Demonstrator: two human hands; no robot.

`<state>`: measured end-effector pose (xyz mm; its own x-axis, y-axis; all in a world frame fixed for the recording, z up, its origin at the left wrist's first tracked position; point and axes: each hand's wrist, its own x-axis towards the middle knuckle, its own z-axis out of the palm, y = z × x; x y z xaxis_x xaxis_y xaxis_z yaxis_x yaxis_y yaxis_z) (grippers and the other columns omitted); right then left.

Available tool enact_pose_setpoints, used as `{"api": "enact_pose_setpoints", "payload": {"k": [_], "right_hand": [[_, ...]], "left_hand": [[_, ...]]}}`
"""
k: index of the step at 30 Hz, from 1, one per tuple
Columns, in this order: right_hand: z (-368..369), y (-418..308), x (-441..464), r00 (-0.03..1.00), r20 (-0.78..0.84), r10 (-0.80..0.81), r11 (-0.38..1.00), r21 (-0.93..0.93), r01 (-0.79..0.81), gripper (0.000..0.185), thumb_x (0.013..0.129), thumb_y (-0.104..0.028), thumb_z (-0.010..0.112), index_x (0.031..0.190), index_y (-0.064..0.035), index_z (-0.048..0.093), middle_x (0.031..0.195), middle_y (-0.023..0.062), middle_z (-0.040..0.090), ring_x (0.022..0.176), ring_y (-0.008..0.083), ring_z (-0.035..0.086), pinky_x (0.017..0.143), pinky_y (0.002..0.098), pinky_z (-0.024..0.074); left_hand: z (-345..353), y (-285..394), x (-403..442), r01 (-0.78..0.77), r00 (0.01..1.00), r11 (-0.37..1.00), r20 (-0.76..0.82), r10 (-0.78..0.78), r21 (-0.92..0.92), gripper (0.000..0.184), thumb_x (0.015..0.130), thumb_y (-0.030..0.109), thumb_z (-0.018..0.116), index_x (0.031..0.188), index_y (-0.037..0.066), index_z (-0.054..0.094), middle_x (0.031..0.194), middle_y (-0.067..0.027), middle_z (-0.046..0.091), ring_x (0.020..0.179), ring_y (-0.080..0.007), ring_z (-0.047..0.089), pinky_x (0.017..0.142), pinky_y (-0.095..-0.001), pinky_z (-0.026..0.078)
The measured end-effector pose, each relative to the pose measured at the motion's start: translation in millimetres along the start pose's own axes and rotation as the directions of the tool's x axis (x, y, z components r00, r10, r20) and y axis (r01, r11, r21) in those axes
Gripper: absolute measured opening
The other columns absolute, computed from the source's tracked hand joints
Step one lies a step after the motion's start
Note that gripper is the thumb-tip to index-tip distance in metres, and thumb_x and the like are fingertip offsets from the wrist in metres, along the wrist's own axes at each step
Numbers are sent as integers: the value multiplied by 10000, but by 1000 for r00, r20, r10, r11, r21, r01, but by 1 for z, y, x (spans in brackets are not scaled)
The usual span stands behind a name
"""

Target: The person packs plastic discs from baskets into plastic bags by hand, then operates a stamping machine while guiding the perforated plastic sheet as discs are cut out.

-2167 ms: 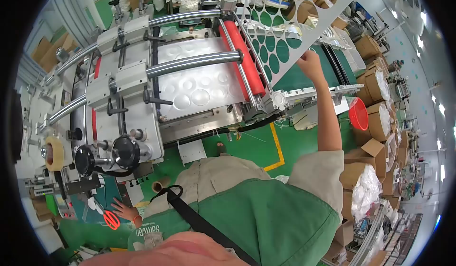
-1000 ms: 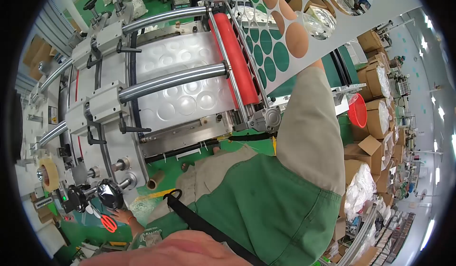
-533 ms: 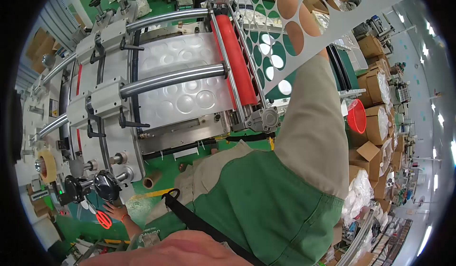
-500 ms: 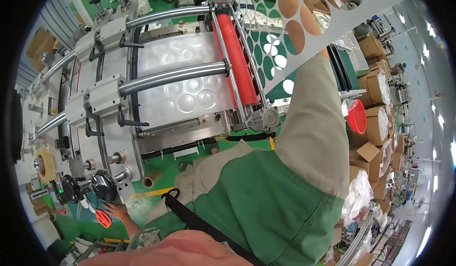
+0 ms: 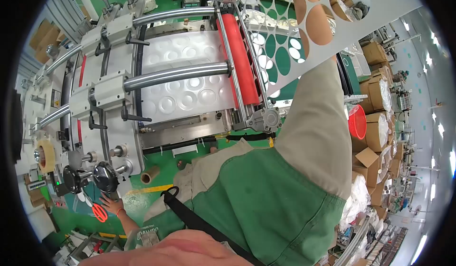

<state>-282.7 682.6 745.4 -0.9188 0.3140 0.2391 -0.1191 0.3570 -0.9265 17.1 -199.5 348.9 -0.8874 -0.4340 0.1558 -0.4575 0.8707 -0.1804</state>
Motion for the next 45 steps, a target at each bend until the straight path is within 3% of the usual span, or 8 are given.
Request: {"api": "enact_pose_setpoints", "payload": {"k": [8,12,14,18,19,22,38,45], "right_hand": [[-7,3,-1,1000,9,-11,1000,1,11,352,881,-265,462,1161,-56,504,987,11,578,694,95,513,661,220,414],[-17,1,-9,1000,-2,1,1000,0,-1,354,881,-264,463,1164,-55,501,985,13,578,693,95,513,665,221,414],[-17,7,-14,1000,-4,0,1000,6,0,356,881,-264,463,1166,-54,500,984,13,578,692,95,512,666,222,413],[-21,9,-21,1000,-9,1,1000,12,-1,358,880,-263,463,1168,-53,497,983,14,577,691,95,512,669,223,413],[-23,7,-21,1000,-12,8,1000,10,-8,359,880,-263,464,1169,-53,497,982,15,577,691,96,512,670,223,412],[-27,5,-25,1000,-11,6,1000,11,-6,361,880,-263,464,1171,-52,495,981,16,577,691,96,512,673,224,412],[-57,22,-31,999,3,-50,996,74,49,372,878,-260,466,1183,-48,484,974,20,575,687,97,510,686,228,410],[-51,-4,-194,984,-175,25,992,-116,-46,237,847,-152,538,1042,-24,580,793,-6,563,623,53,462,588,183,406]], "left_hand": [[26,-8,-2,-117,990,990,-84,110,-81,1049,548,362,733,1379,311,94,1435,-66,117,1246,-417,227,1015,-493,238],[7,0,0,-1,1000,999,18,2,-41,1051,544,378,736,1377,308,100,1432,-68,126,1254,-418,208,1009,-509,242],[12,-1,-2,-17,1000,1000,20,17,18,878,577,279,661,1343,135,257,1438,-35,121,1252,-410,223,942,-499,323],[7,0,-4,-59,998,998,34,58,22,886,574,302,667,1336,101,262,1436,-54,125,1246,-420,232,929,-494,333],[-1,3,-2,9,996,1000,86,-9,4,1043,569,299,719,1386,258,71,1442,-50,87,1246,-408,232,1005,-465,266],[-7,1,1,-78,996,994,-42,75,-75,1032,581,281,713,1386,258,67,1441,-54,88,1241,-411,240,1008,-455,261],[1,4,-1,19,1000,998,26,-18,-65,1056,530,253,745,1375,323,114,1434,-48,128,1248,-406,231,998,-481,273],[4,13,-8,-9,997,999,-82,6,-36,902,612,397,684,1359,324,184,1427,-51,159,1233,-405,263,971,-503,290]]}}
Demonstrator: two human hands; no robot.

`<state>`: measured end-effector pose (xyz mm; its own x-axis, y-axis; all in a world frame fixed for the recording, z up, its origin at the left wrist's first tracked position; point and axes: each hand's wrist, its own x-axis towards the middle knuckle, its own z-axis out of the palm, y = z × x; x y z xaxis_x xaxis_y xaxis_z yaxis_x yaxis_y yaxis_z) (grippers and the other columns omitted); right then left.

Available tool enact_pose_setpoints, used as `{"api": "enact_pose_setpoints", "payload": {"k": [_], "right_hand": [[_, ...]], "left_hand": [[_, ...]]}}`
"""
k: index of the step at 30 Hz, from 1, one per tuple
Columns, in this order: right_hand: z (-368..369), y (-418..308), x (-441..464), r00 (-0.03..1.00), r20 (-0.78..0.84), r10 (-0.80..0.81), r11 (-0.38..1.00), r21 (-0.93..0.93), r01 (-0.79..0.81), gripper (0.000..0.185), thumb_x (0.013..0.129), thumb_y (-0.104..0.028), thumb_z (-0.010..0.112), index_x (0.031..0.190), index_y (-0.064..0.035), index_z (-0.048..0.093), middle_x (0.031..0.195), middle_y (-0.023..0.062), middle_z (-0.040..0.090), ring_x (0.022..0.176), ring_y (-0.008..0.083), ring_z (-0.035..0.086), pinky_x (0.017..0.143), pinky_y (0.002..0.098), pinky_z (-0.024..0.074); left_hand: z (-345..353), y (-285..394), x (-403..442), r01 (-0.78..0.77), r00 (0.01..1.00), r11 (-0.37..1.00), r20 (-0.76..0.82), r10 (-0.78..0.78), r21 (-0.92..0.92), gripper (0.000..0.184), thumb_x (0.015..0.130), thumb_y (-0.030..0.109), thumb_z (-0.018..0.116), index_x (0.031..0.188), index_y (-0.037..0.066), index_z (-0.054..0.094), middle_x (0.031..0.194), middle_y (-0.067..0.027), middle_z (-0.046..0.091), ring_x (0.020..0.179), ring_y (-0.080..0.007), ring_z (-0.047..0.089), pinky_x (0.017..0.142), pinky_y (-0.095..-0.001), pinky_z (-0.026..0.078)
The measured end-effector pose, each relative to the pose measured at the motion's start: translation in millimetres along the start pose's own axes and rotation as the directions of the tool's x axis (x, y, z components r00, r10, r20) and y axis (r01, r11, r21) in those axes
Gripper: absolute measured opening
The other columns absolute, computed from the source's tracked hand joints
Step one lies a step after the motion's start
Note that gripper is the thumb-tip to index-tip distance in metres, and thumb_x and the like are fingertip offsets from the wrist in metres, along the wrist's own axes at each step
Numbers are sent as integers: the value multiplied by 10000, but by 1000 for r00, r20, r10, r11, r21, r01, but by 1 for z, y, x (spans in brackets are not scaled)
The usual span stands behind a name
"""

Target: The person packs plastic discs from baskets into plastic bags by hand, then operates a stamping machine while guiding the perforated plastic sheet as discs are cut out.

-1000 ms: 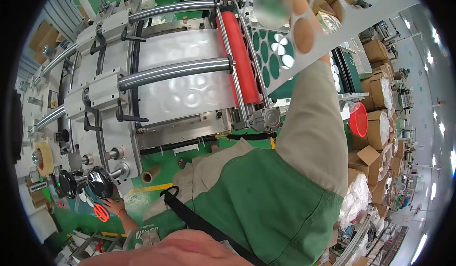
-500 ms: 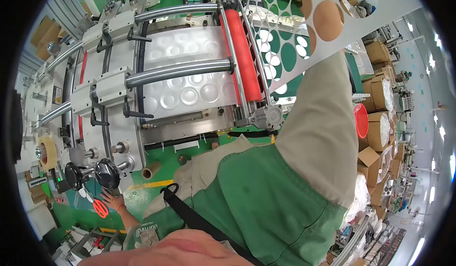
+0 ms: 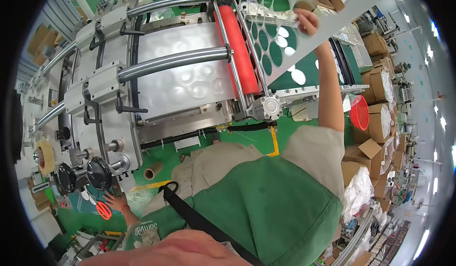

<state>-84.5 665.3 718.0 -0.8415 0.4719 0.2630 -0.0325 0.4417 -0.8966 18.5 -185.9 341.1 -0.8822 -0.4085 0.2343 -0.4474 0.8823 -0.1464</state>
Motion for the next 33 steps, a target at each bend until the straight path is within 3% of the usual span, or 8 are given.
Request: {"api": "enact_pose_setpoints", "payload": {"k": [2,4,7,12,23,25,27,33], "right_hand": [[-11,-1,-30,1000,-15,1,997,-82,-2,234,847,-152,541,1029,-11,580,784,-1,563,623,57,462,580,184,397],[-20,-1,-56,983,-176,54,996,76,-41,206,851,-132,535,998,5,579,765,12,560,619,62,463,559,182,374],[-17,-2,-95,978,-207,27,985,174,9,206,859,-105,517,1034,-6,557,753,12,548,610,59,461,560,174,363],[6,-13,-144,972,-232,-42,994,88,64,245,866,-111,510,1091,-16,534,773,8,542,648,51,449,600,175,369],[52,-14,-143,998,54,-16,999,49,13,419,872,-185,499,1236,-11,387,904,4,522,732,54,455,633,186,362],[53,-23,-141,998,43,-36,998,58,33,434,858,-156,518,1241,-2,383,879,0,503,748,60,457,657,191,373],[54,-17,-142,994,104,-38,999,4,38,457,833,-107,552,1245,-5,381,885,-5,478,768,61,458,684,203,385],[62,-14,-145,985,-69,-160,977,-152,149,540,796,-58,598,1273,-26,345,939,33,518,760,62,518,598,191,413]], "left_hand": [[-5,5,5,59,998,998,10,-60,19,838,639,430,656,1346,314,221,1412,-58,196,1215,-408,289,958,-505,297],[-14,15,19,166,986,983,-13,-165,76,700,692,459,611,1303,297,311,1358,-72,295,1161,-428,349,921,-517,312],[3,26,32,303,953,949,-30,-302,84,714,681,474,620,1299,309,303,1343,-83,309,1164,-440,341,928,-522,303],[3,34,32,234,971,969,-70,-229,80,900,610,523,670,1343,409,161,1397,-13,251,1196,-460,304,929,-550,288],[4,31,36,233,972,969,-52,-229,85,843,658,421,641,1345,414,153,1406,-21,236,1209,-452,281,939,-569,269],[2,35,36,267,964,947,-55,-261,179,844,655,428,640,1346,414,156,1407,-18,234,1206,-452,287,942,-567,269],[1,37,30,266,964,958,-45,-263,107,810,672,412,619,1344,411,167,1402,-17,246,1200,-454,296,941,-563,271],[11,33,29,234,971,971,-50,-232,51,783,664,363,561,1346,400,178,1395,-33,263,1189,-480,294,936,-560,266]]}}
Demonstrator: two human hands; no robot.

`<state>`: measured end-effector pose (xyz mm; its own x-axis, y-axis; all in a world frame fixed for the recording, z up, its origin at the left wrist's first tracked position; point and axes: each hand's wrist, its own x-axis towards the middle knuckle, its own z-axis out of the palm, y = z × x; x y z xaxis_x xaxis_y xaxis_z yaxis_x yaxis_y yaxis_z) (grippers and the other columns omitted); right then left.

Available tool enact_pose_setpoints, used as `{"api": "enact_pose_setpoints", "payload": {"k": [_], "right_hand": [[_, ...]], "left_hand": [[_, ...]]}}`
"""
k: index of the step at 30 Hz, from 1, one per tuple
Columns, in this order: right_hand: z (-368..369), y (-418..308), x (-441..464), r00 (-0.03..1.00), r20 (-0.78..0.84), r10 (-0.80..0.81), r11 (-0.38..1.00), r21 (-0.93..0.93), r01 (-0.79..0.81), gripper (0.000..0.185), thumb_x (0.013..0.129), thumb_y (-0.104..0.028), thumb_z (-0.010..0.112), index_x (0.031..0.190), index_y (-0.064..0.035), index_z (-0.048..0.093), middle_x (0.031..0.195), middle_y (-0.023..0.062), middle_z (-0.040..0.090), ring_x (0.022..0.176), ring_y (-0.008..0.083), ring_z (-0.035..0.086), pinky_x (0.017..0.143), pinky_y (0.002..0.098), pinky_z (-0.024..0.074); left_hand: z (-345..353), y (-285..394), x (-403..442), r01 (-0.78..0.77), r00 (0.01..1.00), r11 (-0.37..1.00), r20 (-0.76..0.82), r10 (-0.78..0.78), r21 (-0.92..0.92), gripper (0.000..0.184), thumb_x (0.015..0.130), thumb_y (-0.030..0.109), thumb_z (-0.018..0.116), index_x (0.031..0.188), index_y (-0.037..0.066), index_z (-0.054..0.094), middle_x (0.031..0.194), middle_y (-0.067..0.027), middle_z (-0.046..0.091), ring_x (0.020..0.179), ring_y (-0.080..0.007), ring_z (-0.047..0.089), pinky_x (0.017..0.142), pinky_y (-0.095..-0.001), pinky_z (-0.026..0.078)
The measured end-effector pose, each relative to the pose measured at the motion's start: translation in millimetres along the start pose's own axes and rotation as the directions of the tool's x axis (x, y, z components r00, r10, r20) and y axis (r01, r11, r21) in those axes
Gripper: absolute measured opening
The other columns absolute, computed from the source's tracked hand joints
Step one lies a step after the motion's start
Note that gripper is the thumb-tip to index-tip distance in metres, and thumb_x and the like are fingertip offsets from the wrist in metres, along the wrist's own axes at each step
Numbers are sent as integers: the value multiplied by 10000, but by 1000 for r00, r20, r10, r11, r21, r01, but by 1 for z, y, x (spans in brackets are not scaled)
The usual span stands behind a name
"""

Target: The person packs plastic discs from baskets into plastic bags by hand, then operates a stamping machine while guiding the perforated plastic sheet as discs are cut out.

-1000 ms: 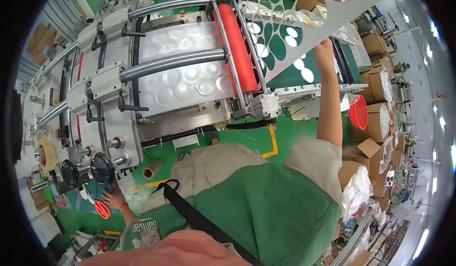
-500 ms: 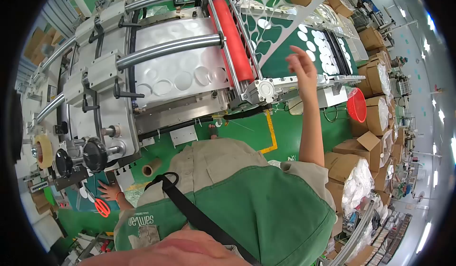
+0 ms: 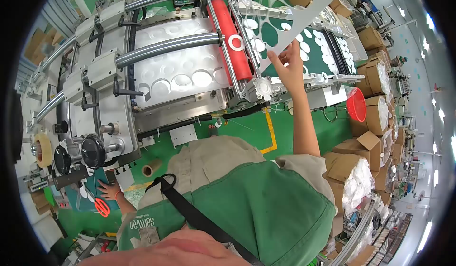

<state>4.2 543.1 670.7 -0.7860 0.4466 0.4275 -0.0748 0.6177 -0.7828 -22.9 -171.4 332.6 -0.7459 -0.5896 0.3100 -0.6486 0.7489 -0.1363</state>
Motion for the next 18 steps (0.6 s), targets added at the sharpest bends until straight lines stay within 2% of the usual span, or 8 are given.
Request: {"api": "enact_pose_setpoints", "payload": {"k": [2,4,7,10,12,13,17,18], "right_hand": [[2,10,-1,999,-53,-3,1000,-20,2,423,771,-135,634,1145,-34,462,758,36,590,588,59,507,504,186,372],[0,16,-1,995,-40,90,990,-102,-94,400,779,-155,632,1152,-62,520,618,10,563,535,44,484,489,184,351],[2,24,-2,999,-18,45,984,-170,-48,377,794,-195,613,1135,-55,532,585,15,551,518,47,477,485,205,348],[4,20,-3,988,66,142,922,-371,-108,359,820,-237,569,1120,-42,540,551,66,531,488,107,481,487,262,362],[5,31,-1,966,202,160,895,-442,-56,329,848,-248,516,1105,-45,551,542,132,507,482,213,498,506,323,382],[9,37,-2,981,171,90,909,-417,-11,303,866,-236,491,1101,-57,557,543,163,491,498,287,502,516,351,388],[14,36,-3,985,140,106,895,-445,-33,296,876,-236,476,1094,-54,561,539,167,492,504,308,510,513,361,391],[14,37,-4,984,138,110,904,-425,-42,307,873,-250,485,1101,-58,560,522,147,468,483,257,485,499,340,379]], "left_hand": [[1,-2,2,-14,1000,1000,8,14,-4,781,661,365,536,1349,402,167,1401,-44,249,1201,-481,275,949,-563,245],[3,-3,3,-1,997,1000,78,1,3,796,654,373,531,1352,403,148,1407,-56,232,1211,-481,255,962,-562,227],[1,-6,4,0,992,1000,127,2,-17,870,619,409,578,1353,412,110,1422,-46,184,1234,-476,210,976,-560,208],[-2,-6,7,28,979,999,201,-21,-34,956,579,438,638,1350,427,72,1432,-39,142,1250,-470,173,986,-554,195],[-3,-6,8,36,971,999,239,-26,-39,982,571,438,656,1348,431,56,1433,-45,135,1250,-469,175,989,-551,192],[-4,-6,8,44,967,998,254,-29,-53,1016,560,436,686,1349,430,46,1437,-48,120,1256,-466,160,995,-547,180],[-14,-3,9,76,942,993,332,-42,-88,1054,550,428,723,1351,425,38,1445,-53,79,1272,-457,114,1008,-546,137],[-15,-3,10,82,942,994,331,-53,-74,1054,550,428,723,1351,425,38,1445,-53,79,1272,-457,114,1008,-546,137]]}}
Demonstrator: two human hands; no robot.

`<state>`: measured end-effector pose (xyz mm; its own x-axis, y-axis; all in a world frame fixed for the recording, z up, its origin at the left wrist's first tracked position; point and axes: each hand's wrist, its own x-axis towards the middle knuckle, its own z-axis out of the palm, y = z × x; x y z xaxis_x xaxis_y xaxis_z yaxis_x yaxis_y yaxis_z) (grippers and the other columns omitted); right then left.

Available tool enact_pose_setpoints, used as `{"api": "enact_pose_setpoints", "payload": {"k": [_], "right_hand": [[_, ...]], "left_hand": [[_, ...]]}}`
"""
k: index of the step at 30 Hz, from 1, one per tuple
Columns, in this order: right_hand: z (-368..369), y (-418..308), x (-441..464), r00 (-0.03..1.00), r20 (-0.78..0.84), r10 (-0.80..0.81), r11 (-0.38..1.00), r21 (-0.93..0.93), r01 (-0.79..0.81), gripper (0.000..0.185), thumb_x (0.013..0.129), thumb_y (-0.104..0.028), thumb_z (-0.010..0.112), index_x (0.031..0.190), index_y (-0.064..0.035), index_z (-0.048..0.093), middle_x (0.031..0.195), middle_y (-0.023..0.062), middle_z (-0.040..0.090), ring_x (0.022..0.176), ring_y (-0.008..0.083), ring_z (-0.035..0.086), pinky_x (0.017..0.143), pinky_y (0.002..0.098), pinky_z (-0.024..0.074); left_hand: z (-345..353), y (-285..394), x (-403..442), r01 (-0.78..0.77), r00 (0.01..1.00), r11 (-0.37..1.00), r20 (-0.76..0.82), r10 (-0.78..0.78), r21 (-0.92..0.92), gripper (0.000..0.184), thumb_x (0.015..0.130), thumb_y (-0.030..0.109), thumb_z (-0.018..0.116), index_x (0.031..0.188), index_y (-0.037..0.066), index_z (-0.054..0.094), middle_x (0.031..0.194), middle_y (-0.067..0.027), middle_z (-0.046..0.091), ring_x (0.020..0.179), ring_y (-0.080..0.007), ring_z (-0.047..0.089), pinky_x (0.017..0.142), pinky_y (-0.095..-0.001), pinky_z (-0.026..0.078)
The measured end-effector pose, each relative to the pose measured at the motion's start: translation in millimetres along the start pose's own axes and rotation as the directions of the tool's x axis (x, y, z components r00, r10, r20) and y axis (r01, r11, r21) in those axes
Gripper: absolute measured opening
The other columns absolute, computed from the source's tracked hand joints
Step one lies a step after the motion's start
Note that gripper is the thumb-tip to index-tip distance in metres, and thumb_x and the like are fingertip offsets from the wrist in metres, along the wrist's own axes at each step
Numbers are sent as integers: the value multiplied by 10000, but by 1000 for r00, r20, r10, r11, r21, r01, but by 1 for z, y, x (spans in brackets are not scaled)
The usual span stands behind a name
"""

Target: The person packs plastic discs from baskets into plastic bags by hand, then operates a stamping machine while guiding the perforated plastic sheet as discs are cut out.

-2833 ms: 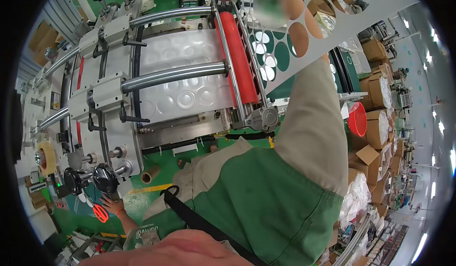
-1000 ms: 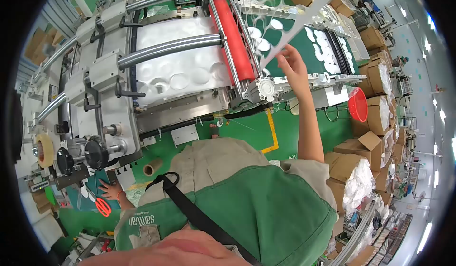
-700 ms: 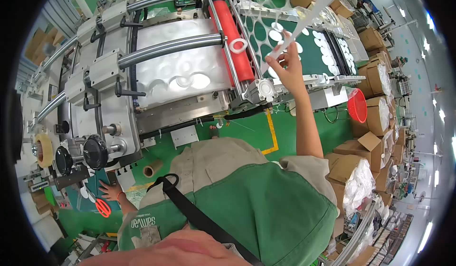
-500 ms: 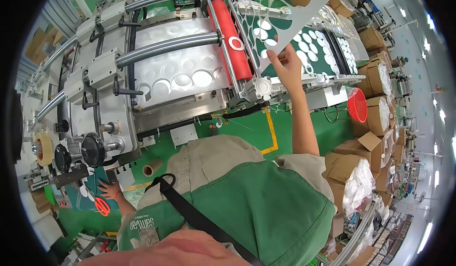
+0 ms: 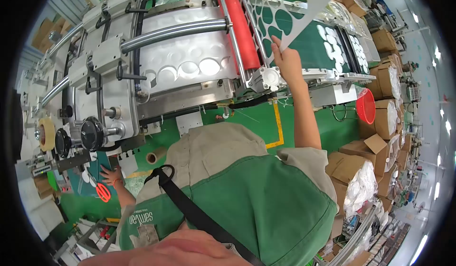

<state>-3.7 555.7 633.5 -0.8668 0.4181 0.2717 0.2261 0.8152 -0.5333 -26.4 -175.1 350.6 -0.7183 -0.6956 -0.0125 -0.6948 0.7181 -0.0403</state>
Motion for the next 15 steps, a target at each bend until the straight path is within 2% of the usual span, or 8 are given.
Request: {"api": "enact_pose_setpoints", "payload": {"k": [2,3,6,10,11,13,14,15], "right_hand": [[1,0,-1,1000,4,13,999,48,-13,329,867,-276,504,1114,-66,558,487,107,420,441,156,435,471,297,356],[-5,-9,-3,995,73,66,991,112,-74,371,848,-281,543,1158,-76,531,493,51,418,473,79,384,466,252,334],[-9,-11,-9,990,74,119,958,255,-134,424,832,-266,573,1205,-82,488,515,19,452,490,62,387,476,231,333],[-30,-21,-20,988,116,101,965,231,-125,432,841,-227,568,1215,-38,462,555,11,486,526,56,405,498,211,335],[-32,-24,-23,988,94,120,963,231,-139,398,844,-209,565,1175,-5,481,612,15,514,556,54,416,506,210,341],[-33,-32,-30,990,-70,126,956,273,-103,347,835,-167,573,1140,-10,513,675,16,537,586,54,427,524,204,352],[-37,-45,-35,991,-59,123,954,283,-101,347,835,-167,573,1140,-10,513,675,16,537,586,54,427,524,204,352],[-45,-70,-40,965,-256,61,964,264,9,311,822,-130,580,1108,-14,538,707,17,549,602,55,435,540,198,359]], "left_hand": [[1,-2,2,-14,999,1000,38,14,-15,1053,555,428,721,1353,417,35,1448,-58,59,1279,-452,86,1013,-548,120],[1,-2,1,-16,999,1000,43,17,-16,1049,561,431,718,1355,408,34,1449,-60,44,1283,-450,62,1015,-548,109],[-1,0,0,-19,999,1000,40,20,-20,1045,566,433,714,1356,406,30,1449,-62,38,1281,-454,58,1014,-549,108],[-2,0,-2,-22,999,999,39,23,-28,1047,571,434,711,1357,399,20,1449,-66,33,1279,-459,51,1009,-557,110],[-1,-3,-1,-38,998,998,48,40,-43,1056,564,438,716,1358,397,21,1448,-69,38,1279,-461,48,1005,-561,116],[1,-4,1,-34,998,998,43,36,-46,1064,558,440,720,1358,396,20,1449,-70,32,1278,-463,46,1005,-561,117],[1,-4,1,-46,998,997,41,48,-60,1072,553,441,724,1358,396,18,1449,-70,26,1277,-464,44,1005,-562,117],[1,-4,1,-37,999,998,35,39,-53,1072,553,441,724,1358,396,18,1449,-70,26,1277,-464,44,1005,-562,117]]}}
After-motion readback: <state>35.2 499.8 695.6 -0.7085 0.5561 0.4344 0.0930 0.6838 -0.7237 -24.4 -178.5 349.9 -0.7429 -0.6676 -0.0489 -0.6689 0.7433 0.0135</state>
